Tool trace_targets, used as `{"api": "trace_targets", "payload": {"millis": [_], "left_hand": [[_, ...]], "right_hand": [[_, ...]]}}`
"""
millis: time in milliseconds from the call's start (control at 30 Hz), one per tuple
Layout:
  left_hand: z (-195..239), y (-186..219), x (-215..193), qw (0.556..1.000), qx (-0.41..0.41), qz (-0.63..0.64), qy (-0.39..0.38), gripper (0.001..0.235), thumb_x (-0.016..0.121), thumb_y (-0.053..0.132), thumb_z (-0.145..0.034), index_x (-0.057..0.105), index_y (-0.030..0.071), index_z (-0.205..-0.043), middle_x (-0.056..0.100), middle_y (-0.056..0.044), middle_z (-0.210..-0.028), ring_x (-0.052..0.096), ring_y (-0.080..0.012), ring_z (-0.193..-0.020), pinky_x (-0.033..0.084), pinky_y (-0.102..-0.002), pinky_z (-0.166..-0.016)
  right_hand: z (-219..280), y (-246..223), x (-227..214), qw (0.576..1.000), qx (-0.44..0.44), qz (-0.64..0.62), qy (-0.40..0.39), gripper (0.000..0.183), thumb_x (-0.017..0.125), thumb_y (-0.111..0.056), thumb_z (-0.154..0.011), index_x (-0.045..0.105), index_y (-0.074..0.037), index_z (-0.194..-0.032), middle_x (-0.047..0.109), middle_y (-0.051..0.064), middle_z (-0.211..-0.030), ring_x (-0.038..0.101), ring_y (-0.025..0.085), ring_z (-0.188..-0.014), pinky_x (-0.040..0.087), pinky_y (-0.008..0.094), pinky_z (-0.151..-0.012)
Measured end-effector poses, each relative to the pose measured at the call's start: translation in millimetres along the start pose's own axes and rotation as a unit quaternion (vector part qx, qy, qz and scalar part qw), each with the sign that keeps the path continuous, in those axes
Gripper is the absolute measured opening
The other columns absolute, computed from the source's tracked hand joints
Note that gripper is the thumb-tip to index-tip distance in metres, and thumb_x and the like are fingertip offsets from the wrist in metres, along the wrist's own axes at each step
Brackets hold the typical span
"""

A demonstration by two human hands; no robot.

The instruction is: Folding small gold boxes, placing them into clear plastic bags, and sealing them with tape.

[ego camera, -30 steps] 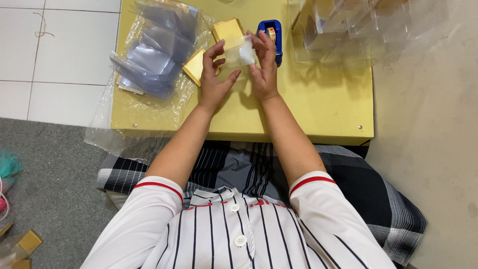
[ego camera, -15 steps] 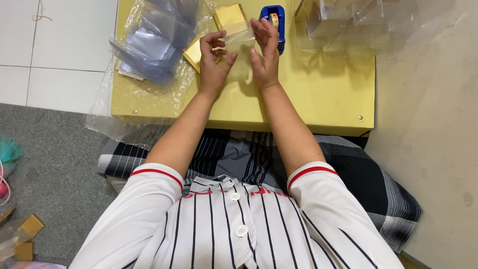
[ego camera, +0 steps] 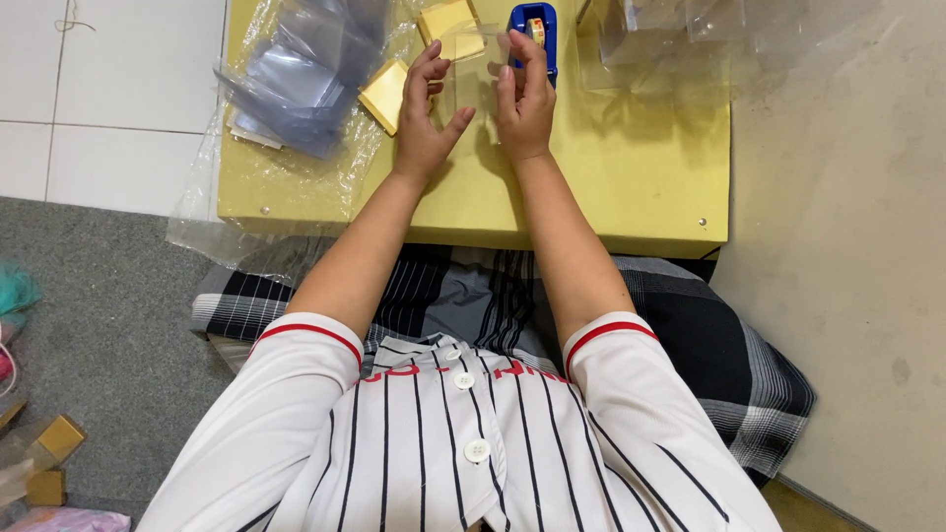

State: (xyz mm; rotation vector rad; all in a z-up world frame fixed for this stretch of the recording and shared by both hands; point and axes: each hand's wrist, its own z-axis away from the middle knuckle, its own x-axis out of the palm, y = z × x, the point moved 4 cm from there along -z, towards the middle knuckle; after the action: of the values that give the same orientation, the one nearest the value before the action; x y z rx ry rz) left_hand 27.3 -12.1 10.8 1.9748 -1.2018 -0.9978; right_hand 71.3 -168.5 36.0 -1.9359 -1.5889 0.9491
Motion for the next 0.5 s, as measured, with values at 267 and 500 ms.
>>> {"api": "trace_targets", "payload": {"millis": [267, 500], "left_hand": [[2, 4, 7, 0.993, -0.033, -0.101, -0.041, 0.073, 0.088, 0.037, -0.091, 0.044, 0.013, -0.145, 0.056, -0.011, -0.136, 0.058, -0.0285, -0.126, 0.050, -0.044, -0.111], [0, 11, 6, 0.989, -0.016, -0.146, -0.030, 0.071, 0.086, 0.025, -0.093, 0.040, 0.013, -0.146, 0.061, -0.007, -0.130, 0.060, -0.0243, -0.119, 0.054, -0.038, -0.106]], "right_hand": [[-25, -16, -22, 0.981, 0.012, 0.190, 0.031, 0.031, 0.068, -0.006, -0.094, 0.066, -0.013, -0.123, 0.072, -0.001, -0.108, 0.066, 0.011, -0.075, 0.057, 0.024, -0.068], [-31, -32, -24, 0.975, -0.043, 0.159, -0.150, 0.037, 0.084, -0.022, -0.086, 0.073, -0.010, -0.119, 0.060, 0.006, -0.131, 0.051, 0.029, -0.123, 0.039, 0.047, -0.106]]}}
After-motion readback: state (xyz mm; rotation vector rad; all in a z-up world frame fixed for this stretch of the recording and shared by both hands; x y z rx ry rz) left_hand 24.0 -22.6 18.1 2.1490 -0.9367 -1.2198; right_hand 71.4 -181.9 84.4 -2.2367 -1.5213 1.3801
